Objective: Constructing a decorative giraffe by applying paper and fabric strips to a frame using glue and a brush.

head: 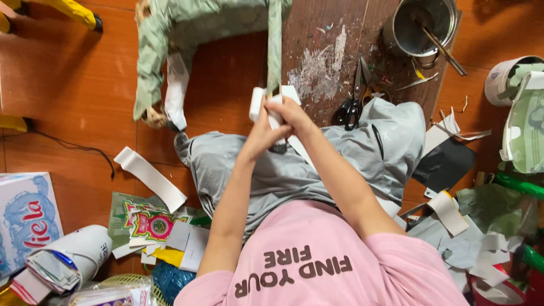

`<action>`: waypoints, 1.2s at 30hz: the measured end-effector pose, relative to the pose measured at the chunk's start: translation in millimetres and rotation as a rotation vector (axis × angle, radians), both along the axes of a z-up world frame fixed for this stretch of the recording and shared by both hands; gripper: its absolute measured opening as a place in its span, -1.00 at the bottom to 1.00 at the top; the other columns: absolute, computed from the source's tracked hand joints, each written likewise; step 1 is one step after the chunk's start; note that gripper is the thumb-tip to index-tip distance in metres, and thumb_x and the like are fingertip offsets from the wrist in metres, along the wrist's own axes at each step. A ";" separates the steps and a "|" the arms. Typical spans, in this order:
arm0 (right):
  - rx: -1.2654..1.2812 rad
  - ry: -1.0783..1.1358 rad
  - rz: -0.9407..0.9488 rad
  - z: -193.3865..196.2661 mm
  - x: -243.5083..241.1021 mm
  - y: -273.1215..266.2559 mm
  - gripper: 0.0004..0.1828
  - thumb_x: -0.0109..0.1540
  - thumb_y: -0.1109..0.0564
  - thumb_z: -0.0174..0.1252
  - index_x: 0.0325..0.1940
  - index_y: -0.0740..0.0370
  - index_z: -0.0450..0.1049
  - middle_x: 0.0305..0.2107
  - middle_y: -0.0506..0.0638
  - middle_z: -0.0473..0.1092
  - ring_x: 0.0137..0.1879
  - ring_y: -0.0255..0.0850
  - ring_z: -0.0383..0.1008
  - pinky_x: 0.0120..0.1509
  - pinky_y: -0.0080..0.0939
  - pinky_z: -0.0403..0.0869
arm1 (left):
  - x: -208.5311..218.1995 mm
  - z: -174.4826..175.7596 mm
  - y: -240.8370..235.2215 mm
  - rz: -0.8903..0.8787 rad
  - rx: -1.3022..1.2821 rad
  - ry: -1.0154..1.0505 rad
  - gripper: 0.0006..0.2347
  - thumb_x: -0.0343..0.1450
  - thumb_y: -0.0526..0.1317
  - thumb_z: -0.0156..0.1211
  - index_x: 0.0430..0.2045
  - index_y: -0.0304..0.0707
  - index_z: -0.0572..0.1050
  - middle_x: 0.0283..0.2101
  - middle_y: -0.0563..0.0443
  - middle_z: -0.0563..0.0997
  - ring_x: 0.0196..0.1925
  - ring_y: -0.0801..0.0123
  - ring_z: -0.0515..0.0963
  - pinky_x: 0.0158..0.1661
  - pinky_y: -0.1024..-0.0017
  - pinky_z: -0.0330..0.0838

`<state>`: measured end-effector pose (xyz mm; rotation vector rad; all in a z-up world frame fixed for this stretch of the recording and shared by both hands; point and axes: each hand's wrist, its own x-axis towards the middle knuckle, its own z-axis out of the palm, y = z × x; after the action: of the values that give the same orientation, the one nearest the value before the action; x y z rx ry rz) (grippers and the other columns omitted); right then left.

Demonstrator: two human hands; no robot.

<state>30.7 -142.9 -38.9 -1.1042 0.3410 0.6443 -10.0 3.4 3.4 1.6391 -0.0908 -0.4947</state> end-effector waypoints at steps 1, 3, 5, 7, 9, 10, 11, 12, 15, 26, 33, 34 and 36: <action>0.001 -0.002 -0.001 3.9 -6.4 0.4 -0.67 0.26 -0.01 0.28 -0.04 0.26 0.49 -0.30 0.00 0.51 -0.31 -0.31 0.52 -0.26 -0.23 0.52 | -3.5 13.2 -3.3 -0.001 0.001 -0.002 -0.08 0.33 -0.26 0.48 0.45 -0.32 -0.19 0.28 -0.34 0.40 0.23 0.16 0.50 0.15 0.26 0.47; 0.040 0.016 -0.093 9.9 -24.2 1.7 -0.70 0.22 0.07 0.30 -0.05 0.28 0.51 -0.28 0.00 0.53 -0.27 -0.30 0.54 -0.20 -0.23 0.55 | -15.3 38.1 -9.6 0.015 0.057 0.118 0.07 0.27 -0.22 0.48 0.48 -0.26 -0.41 0.29 -0.34 0.36 0.20 0.12 0.51 0.15 0.28 0.45; 0.049 0.026 -0.129 8.7 -30.3 2.1 -0.69 0.22 0.08 0.29 -0.02 0.27 0.49 -0.28 -0.02 0.52 -0.26 -0.31 0.52 -0.18 -0.24 0.54 | -19.1 36.8 -10.3 0.073 0.059 0.145 0.07 0.27 -0.21 0.44 0.48 -0.25 -0.43 0.30 -0.33 0.35 0.20 0.10 0.52 0.15 0.29 0.45; 0.059 0.031 -0.164 5.6 -33.6 4.5 -0.68 0.22 0.10 0.29 0.00 0.27 0.47 -0.28 -0.04 0.50 -0.25 -0.32 0.50 -0.16 -0.26 0.53 | -14.8 39.0 -8.7 0.132 0.060 0.166 0.07 0.28 -0.20 0.40 0.49 -0.24 -0.46 0.32 -0.33 0.33 0.19 0.09 0.53 0.15 0.29 0.45; 0.192 0.034 -0.225 0.7 -35.2 8.8 -0.68 0.23 0.16 0.34 -0.02 0.31 0.42 -0.31 0.01 0.48 -0.26 -0.24 0.50 -0.16 -0.21 0.51 | -3.5 45.1 -4.9 0.414 0.234 -0.306 -0.05 0.36 -0.30 0.40 0.51 -0.26 -0.30 0.46 -0.37 0.17 0.39 -0.08 0.34 0.31 0.14 0.27; 0.193 0.032 -0.224 8.2 -35.5 9.5 -0.68 0.23 0.16 0.34 -0.02 0.31 0.42 -0.31 0.01 0.48 -0.26 -0.24 0.50 -0.16 -0.21 0.51 | 11.2 50.5 -2.8 0.415 0.234 -0.308 -0.05 0.36 -0.30 0.40 0.51 -0.26 -0.30 0.46 -0.37 0.17 0.39 -0.08 0.34 0.31 0.14 0.27; 0.163 -0.033 -0.215 15.9 -36.6 10.5 -0.65 0.25 0.16 0.33 0.05 0.32 0.41 -0.25 0.02 0.46 -0.20 -0.25 0.47 -0.10 -0.22 0.50 | 25.1 56.1 -0.4 0.548 0.314 -0.484 -0.21 0.46 -0.39 0.29 0.53 -0.22 -0.15 0.49 -0.27 0.16 0.45 -0.06 0.32 0.41 0.14 0.27; 0.134 -0.097 -0.206 23.3 -37.8 11.6 -0.62 0.28 0.16 0.33 0.12 0.33 0.41 -0.18 0.03 0.44 -0.14 -0.26 0.45 -0.05 -0.24 0.49 | 38.8 61.6 2.2 0.678 0.392 -0.663 -0.35 0.56 -0.48 0.18 0.56 -0.19 0.01 0.52 -0.16 0.15 0.51 -0.03 0.31 0.51 0.13 0.27; -0.843 -1.013 -0.236 83.5 -39.6 9.6 -0.03 0.09 0.18 0.48 0.38 0.65 0.09 0.15 0.39 0.31 0.18 0.05 0.33 0.16 -0.05 0.40 | 79.8 80.1 -23.1 0.510 0.110 -0.667 -0.41 0.53 -0.48 0.20 0.47 -0.26 0.09 0.38 -0.20 0.38 0.28 0.13 0.56 0.25 0.31 0.55; -0.024 -0.011 -0.632 -7.3 -37.3 -5.7 -0.68 0.39 0.17 0.22 -0.02 0.60 0.52 -0.18 0.18 0.51 -0.17 -0.13 0.48 -0.10 -0.09 0.43 | 31.8 22.5 -35.8 0.325 0.101 -0.272 -0.44 0.51 -0.40 0.12 0.46 -0.18 0.14 0.11 -0.29 0.66 0.13 0.20 0.67 0.13 0.33 0.55; 0.253 0.115 -0.623 -4.6 -24.1 -30.1 -0.73 0.26 0.20 0.23 0.02 0.32 0.49 -0.19 0.01 0.50 -0.14 -0.19 0.54 -0.09 -0.08 0.54 | 28.9 50.9 -30.8 0.212 0.137 0.198 -0.48 0.45 -0.24 0.22 0.31 -0.23 0.19 0.02 -0.24 0.61 -0.16 0.27 0.66 -0.35 0.35 0.65; 0.253 0.111 -0.624 -5.8 -19.5 -43.6 -0.73 0.26 0.20 0.23 0.02 0.32 0.49 -0.19 0.01 0.50 -0.14 -0.19 0.54 -0.09 -0.08 0.54 | 30.9 52.2 -31.4 0.211 0.136 0.195 -0.48 0.45 -0.24 0.22 0.31 -0.23 0.19 0.02 -0.24 0.61 -0.16 0.27 0.66 -0.35 0.35 0.65; 0.106 0.142 -0.588 -9.6 -14.6 -68.9 -0.62 0.33 -0.01 0.15 0.00 0.40 0.53 -0.19 0.12 0.53 -0.18 -0.11 0.58 -0.13 -0.09 0.57 | 31.0 53.6 -31.0 0.227 0.135 0.250 -0.45 0.38 -0.24 0.28 0.27 -0.20 0.20 -0.09 -0.17 0.61 -0.33 0.28 0.64 -0.48 0.35 0.60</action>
<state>16.1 -211.7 -48.4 -0.8006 0.7127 0.2120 20.9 -27.6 57.0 1.6804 0.3172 -0.5360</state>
